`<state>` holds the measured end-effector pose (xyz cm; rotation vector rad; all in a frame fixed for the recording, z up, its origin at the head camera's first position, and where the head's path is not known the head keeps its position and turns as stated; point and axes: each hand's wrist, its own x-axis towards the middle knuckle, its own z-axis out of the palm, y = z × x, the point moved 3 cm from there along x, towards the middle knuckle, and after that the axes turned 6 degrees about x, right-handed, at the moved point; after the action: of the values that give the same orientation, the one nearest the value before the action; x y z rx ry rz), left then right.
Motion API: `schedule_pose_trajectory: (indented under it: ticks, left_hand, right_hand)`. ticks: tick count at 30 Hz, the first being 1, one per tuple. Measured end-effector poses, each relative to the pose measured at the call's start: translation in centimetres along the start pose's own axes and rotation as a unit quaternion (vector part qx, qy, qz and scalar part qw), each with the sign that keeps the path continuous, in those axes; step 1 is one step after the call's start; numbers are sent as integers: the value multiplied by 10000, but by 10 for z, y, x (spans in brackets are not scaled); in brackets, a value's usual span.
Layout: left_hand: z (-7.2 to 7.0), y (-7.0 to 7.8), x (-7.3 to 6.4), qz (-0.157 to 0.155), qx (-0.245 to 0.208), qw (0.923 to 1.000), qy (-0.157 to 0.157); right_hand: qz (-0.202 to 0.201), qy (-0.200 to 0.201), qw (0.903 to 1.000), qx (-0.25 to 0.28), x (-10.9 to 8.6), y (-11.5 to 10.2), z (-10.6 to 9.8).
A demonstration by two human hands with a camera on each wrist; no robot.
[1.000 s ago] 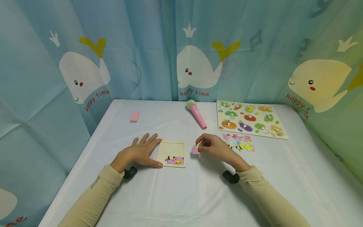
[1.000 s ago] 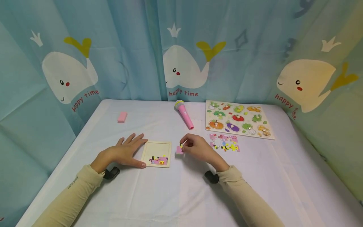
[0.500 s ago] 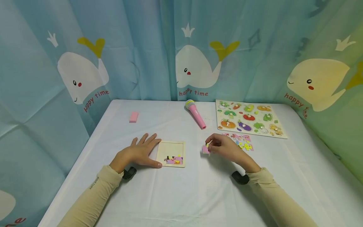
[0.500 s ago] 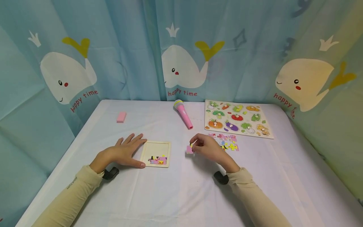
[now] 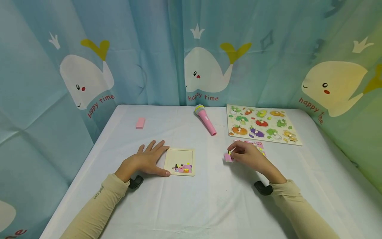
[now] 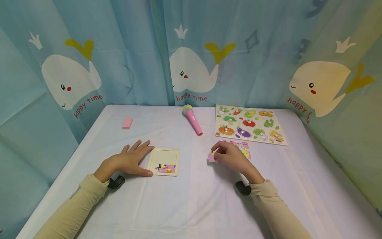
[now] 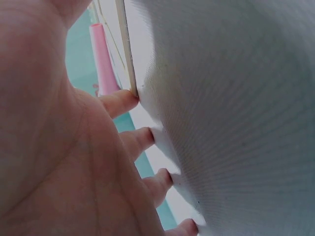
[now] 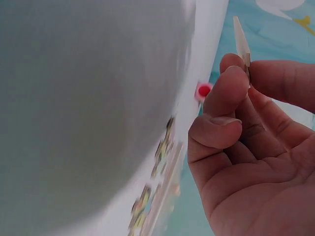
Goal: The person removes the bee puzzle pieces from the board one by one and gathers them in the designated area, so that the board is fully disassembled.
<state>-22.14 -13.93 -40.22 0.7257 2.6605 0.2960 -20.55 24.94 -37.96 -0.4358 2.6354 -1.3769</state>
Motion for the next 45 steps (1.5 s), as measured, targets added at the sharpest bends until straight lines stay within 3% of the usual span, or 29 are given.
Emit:
schedule_pose_trajectory:
  ticks: [10, 21, 28, 41, 45]
  left_hand:
    - [0, 1, -1, 9, 20, 10000, 9]
    - [-1, 1, -1, -22, 54, 10000, 37]
    - [-1, 2, -1, -50, 72, 10000, 29]
    - [1, 0, 1, -54, 71, 10000, 14]
    - [1, -1, 1, -37, 27, 10000, 33]
  right_hand:
    - [246, 246, 9971, -676, -11, 12, -17]
    - [586, 131, 9950, -797, -17, 20, -22]
    - [463, 123, 9927, -1111, -15, 19, -20]
    - [343, 12, 9969, -710, -1, 7, -2]
    - [140, -7, 9970, -759, 7, 0, 8]
